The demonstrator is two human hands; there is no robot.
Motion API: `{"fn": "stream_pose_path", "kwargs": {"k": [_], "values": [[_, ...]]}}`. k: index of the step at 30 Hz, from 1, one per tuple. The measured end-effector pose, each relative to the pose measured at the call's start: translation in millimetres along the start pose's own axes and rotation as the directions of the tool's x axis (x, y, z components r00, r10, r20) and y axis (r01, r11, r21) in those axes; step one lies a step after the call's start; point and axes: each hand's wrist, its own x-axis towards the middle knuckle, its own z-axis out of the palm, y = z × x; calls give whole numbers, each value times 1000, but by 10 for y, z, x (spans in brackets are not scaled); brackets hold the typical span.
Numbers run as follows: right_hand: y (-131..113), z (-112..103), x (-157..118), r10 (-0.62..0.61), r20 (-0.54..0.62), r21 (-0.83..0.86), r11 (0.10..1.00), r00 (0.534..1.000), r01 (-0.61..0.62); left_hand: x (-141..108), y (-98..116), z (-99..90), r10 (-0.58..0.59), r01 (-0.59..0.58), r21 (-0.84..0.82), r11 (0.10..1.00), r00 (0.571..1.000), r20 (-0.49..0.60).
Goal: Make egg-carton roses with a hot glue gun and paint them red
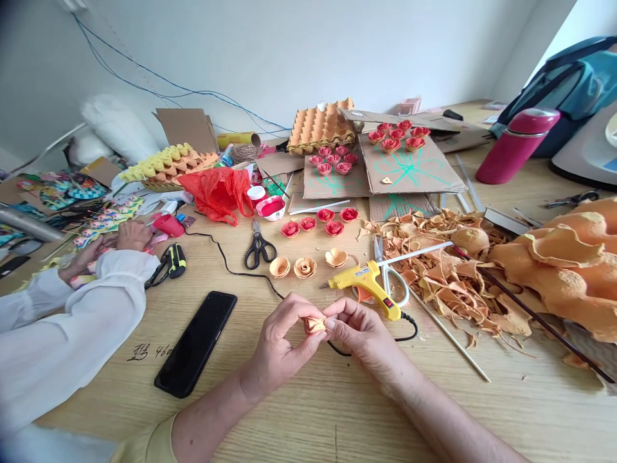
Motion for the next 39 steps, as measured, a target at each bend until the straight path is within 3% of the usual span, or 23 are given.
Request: {"fn": "stream_pose_path", "kwargs": {"k": [9, 18, 26, 33, 39], "values": [[-1, 44, -24, 1, -41, -1, 1000, 999, -1, 6, 22, -18, 6, -6, 0, 1000, 1000, 1], [-21, 72, -30, -21, -25, -5, 1000, 999, 21, 8, 24, -18, -17, 17, -9, 1000, 1000, 3], [-24, 61, -14, -63, 2, -42, 997, 998, 63, 12, -8, -46, 29, -30, 28, 999, 999, 35], [-18, 38, -8, -14, 12, 39, 999, 1000, 14, 4, -15, -35, -40, 40, -8, 999, 999, -34], [-12, 38, -27, 1, 43, 76, 997, 999, -4, 14, -3, -56, 12, -9, 50, 999, 999, -51]]}}
